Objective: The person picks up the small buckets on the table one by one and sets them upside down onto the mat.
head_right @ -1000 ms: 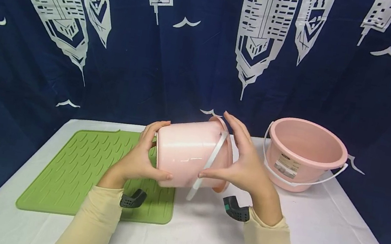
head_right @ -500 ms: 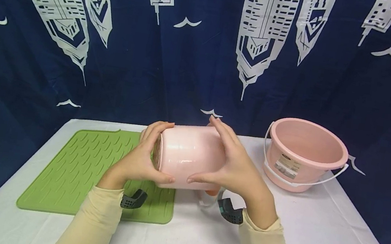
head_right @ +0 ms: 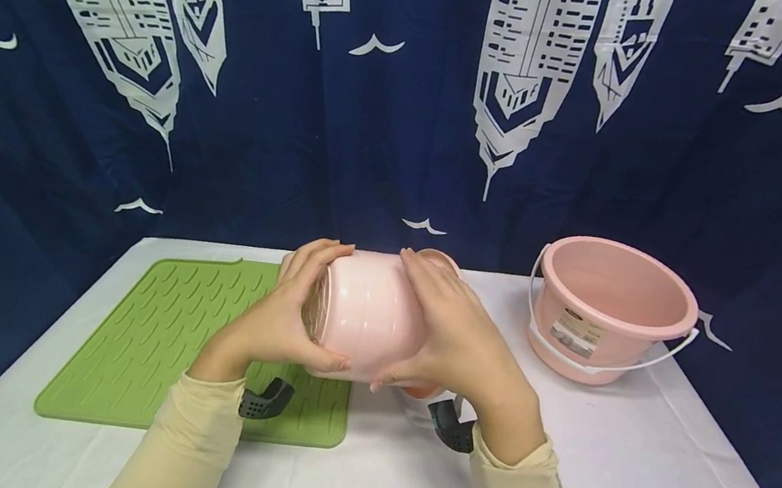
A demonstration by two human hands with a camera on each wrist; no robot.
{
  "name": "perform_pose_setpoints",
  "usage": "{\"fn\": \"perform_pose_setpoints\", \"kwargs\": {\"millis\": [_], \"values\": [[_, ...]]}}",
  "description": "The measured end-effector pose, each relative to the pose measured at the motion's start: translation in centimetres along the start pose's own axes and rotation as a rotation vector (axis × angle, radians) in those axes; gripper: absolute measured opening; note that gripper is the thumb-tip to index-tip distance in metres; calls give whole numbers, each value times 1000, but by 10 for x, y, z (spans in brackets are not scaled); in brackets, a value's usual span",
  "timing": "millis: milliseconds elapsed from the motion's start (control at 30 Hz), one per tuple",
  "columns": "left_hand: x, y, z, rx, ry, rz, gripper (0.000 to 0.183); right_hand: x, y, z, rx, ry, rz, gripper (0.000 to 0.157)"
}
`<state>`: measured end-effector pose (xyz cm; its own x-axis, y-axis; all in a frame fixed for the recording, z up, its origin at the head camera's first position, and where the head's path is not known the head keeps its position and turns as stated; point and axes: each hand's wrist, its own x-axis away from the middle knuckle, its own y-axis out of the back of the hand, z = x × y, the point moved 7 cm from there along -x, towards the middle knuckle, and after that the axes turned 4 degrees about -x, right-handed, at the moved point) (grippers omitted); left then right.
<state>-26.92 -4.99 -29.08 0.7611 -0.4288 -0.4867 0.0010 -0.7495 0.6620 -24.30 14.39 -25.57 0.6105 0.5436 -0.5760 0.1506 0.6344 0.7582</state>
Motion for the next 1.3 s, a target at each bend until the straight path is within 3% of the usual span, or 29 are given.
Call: {"fn": "perform_pose_setpoints", "kwargs": {"millis": [200,567,867,1300], "values": [[0,2,-5,-22,-13,3,122,0,-5,6,-26,10,35,140],[1,6,-11,-59,-34,-9,121,-1,-16,5,85,47,20,147],[1,6,-13,-66,-42,-12,123,-2,-22,3,103,33,27,150],[-1,6,-17,-37,-82,-22,125,-3,-15,-2,83,66,-32,137]]}}
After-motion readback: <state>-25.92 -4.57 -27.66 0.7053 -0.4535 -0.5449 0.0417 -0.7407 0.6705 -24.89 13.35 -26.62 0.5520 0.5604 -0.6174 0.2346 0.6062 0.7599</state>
